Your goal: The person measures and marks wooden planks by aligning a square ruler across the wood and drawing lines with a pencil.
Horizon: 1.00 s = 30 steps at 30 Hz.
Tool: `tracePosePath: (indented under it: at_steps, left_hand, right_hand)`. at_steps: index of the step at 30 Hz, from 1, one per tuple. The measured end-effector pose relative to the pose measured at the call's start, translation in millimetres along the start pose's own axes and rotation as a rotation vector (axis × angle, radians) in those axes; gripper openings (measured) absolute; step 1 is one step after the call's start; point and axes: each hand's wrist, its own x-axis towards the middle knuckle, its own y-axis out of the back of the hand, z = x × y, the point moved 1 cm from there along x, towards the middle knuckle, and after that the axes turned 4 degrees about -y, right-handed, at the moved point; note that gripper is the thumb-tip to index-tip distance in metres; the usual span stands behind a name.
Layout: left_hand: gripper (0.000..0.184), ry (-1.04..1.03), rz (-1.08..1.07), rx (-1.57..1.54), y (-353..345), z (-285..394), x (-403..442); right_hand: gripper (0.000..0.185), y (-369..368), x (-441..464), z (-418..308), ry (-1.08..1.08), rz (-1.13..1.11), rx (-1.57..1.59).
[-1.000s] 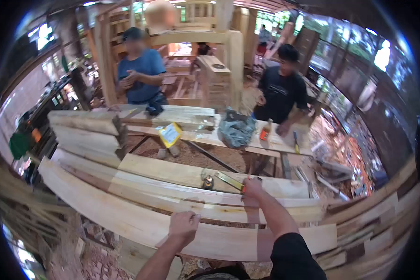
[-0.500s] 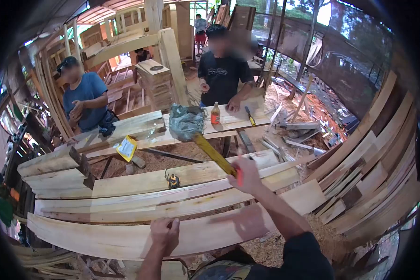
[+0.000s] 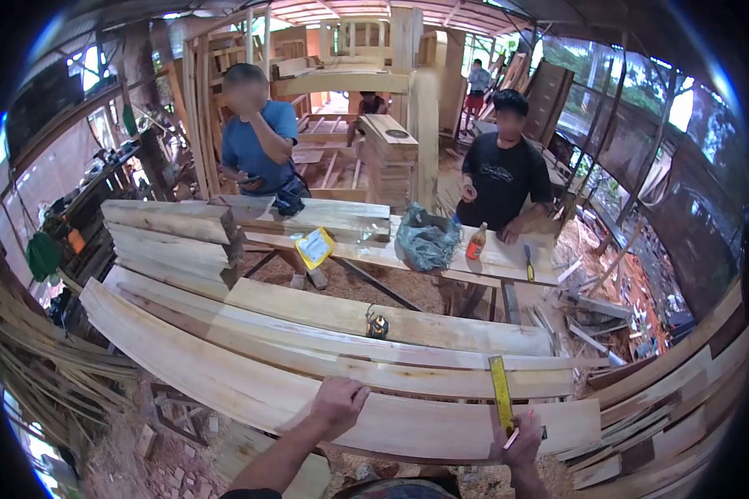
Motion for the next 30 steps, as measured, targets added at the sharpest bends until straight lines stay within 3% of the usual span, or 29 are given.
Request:
tracePosePath:
  at_steps: [3,6,7,10,13,19,25,27,29,30]
  left_hand:
    - [0.018,-0.013,-0.014,0.063,-1.7,2.7,-0.6]
    - [0.022,-0.155,0.292,0.024,-37.1,22.3,-4.7]
    - [0.025,-0.157,0.214,-0.052,-54.0,33.3,-9.1]
    - [0.059,-0.168,-0.101,-0.052,-102.7,91.7,-23.8]
    - [0.075,-0.185,-0.135,0.088,-141.8,116.3,-35.1]
    - [0.089,0.037,-0.219,0.172,-115.1,106.1,-39.6]
    - [0.092,0.331,-0.092,0.312,-57.1,27.4,-75.6]
    - [0.087,0.483,0.000,0.413,-11.7,-3.4,-97.5]
    - [0.081,0.697,0.007,0.567,37.5,-80.4,-142.8]
    - [0.083,0.927,0.225,0.510,73.0,-114.6,-168.6]
  right_hand:
    - [0.038,-7.4,-13.1,-1.8,-0.023,-0.098,-0.012]
    - [0.042,-13.8,-15.8,9.4,0.043,-0.061,0.000]
    - [0.042,-13.6,-19.4,13.0,0.087,-0.073,0.008]
    - [0.041,-1.7,-11.0,-1.0,0.128,-0.132,-0.011]
    - [0.039,4.6,-2.4,-1.2,0.191,-0.148,-0.073]
    - [0.036,10.9,1.5,7.0,0.168,-0.185,-0.029]
    - [0.032,14.5,-0.1,3.8,0.118,-0.191,0.015]
    - [0.032,10.8,-0.4,5.3,0.149,-0.166,0.021]
    - [0.033,5.9,-1.7,10.4,0.173,-0.147,0.013]
    - [0.033,6.0,-2.5,11.9,0.187,-0.137,0.008]
